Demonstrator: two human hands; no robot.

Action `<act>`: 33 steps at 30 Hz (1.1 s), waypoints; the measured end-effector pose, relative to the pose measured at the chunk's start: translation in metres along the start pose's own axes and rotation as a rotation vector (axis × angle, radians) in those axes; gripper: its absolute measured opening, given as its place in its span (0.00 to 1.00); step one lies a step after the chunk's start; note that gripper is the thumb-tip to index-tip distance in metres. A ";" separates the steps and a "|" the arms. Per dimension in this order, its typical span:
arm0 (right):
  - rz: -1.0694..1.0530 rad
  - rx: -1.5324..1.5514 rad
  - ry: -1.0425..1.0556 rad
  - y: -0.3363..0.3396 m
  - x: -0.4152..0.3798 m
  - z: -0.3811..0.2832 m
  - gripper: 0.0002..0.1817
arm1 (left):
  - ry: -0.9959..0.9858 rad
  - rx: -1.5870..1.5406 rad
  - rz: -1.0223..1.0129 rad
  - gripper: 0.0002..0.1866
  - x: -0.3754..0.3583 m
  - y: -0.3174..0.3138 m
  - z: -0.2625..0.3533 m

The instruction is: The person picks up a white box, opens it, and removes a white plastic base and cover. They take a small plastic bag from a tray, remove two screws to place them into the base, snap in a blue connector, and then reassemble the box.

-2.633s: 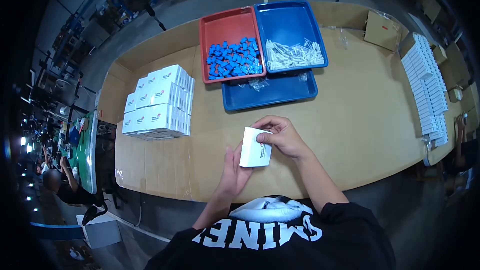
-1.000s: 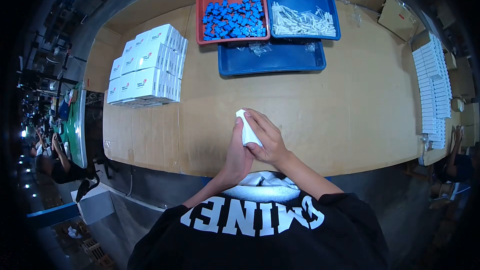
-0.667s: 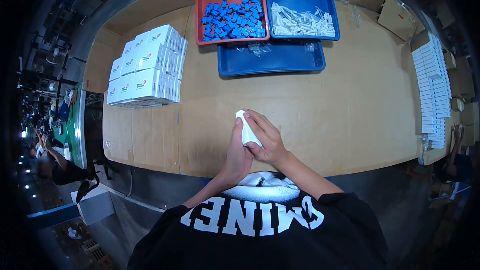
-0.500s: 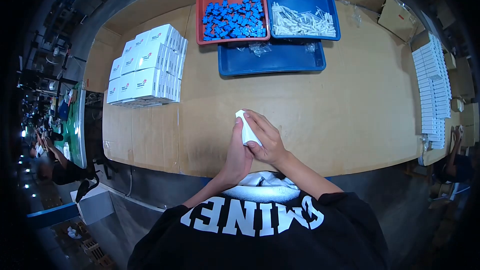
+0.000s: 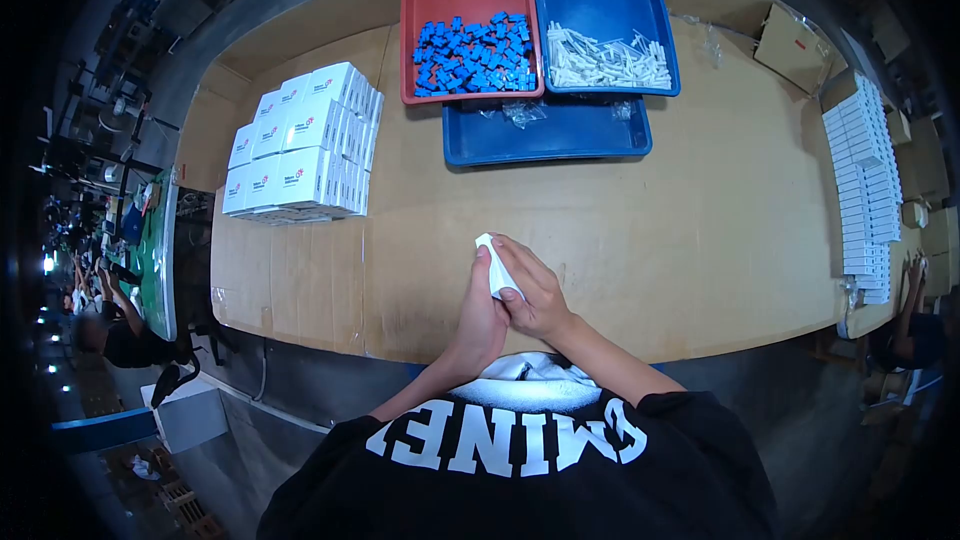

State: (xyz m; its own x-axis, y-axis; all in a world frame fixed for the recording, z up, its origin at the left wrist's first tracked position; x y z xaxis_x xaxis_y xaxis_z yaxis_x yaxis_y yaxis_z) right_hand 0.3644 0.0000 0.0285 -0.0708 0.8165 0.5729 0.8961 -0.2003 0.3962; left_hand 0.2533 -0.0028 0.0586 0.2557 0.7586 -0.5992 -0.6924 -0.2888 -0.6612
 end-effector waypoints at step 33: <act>-0.268 0.275 -0.486 0.012 0.013 -0.018 0.26 | -0.459 0.454 -0.135 0.31 0.002 0.003 0.027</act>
State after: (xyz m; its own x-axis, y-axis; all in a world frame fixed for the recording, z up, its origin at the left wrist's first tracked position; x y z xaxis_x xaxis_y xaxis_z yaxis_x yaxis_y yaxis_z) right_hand 0.3663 -0.0021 0.0536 -0.1591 0.9854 0.0614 0.9595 0.1397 0.2447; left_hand 0.2333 0.0134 0.0672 0.1165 0.9719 -0.2045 -0.9157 0.0254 -0.4011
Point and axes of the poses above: each hand's wrist, its own x-axis towards the middle knuckle, its own y-axis out of the back of the hand, z = x × y, the point moved 1 cm from there along x, towards the middle knuckle, and after that the axes turned 11 degrees about -x, right-handed, at the moved point
